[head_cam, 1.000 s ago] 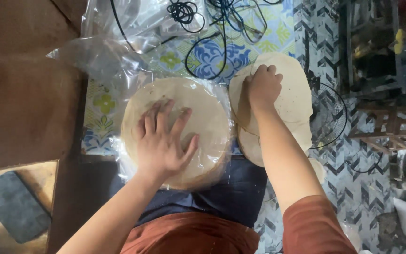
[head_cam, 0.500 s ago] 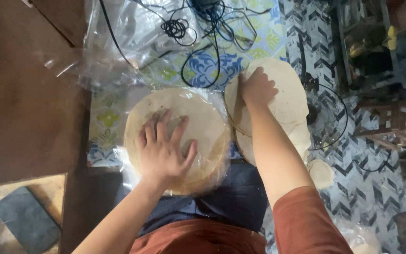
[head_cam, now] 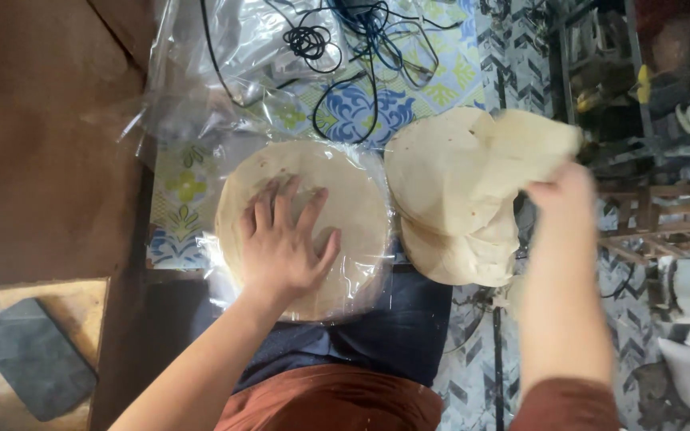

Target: The person places tortillas one by one onto a stack and covers them with a plastic sheet, pressing down on the stack by hand. They repeat the process of adding tortillas from one pile to the other and smoothing the plastic wrap over them.

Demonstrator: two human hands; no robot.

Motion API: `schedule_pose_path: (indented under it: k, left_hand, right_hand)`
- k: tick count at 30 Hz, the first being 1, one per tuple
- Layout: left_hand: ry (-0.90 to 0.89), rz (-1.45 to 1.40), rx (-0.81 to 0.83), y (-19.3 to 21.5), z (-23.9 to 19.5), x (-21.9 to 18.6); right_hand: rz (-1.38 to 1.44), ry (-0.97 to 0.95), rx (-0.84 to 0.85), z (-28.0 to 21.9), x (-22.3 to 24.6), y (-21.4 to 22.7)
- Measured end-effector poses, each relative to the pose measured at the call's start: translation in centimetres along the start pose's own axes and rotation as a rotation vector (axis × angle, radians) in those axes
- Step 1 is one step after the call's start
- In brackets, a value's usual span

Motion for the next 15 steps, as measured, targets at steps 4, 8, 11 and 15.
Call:
schedule_pose_path:
  k: [4,8,11,15]
  left_hand:
    - [0.000,0.007,0.045,-0.1,-0.1,0.0]
    - [-0.015,0.040,0.081,-0.4,0.2,0.1]
    - [0.034,-0.014,0.059,0.7,0.2,-1.2]
    - [-0.048,-0.255,-0.041,5.9,0.2,-5.2]
  right_hand:
    - [0.106,0.211,0.026,-7.2,9.6,-1.5]
    - [0.152,0.383,-0.177,-13.6,15.2,-6.6]
    - [-0.434,0.454,-0.171,-17.6,16.1,-9.5]
    - [-0.829,0.486,0.104,-26.8,12.4,-19.0]
Point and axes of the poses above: each hand's wrist, its own z-axis towards the middle knuckle, its own y-axis out of the back of the hand, x = y × z, the point moved 5 cm from there along z, towards the middle knuckle, and after that the axes turned 8 degrees about y, right-handed, at the moved point
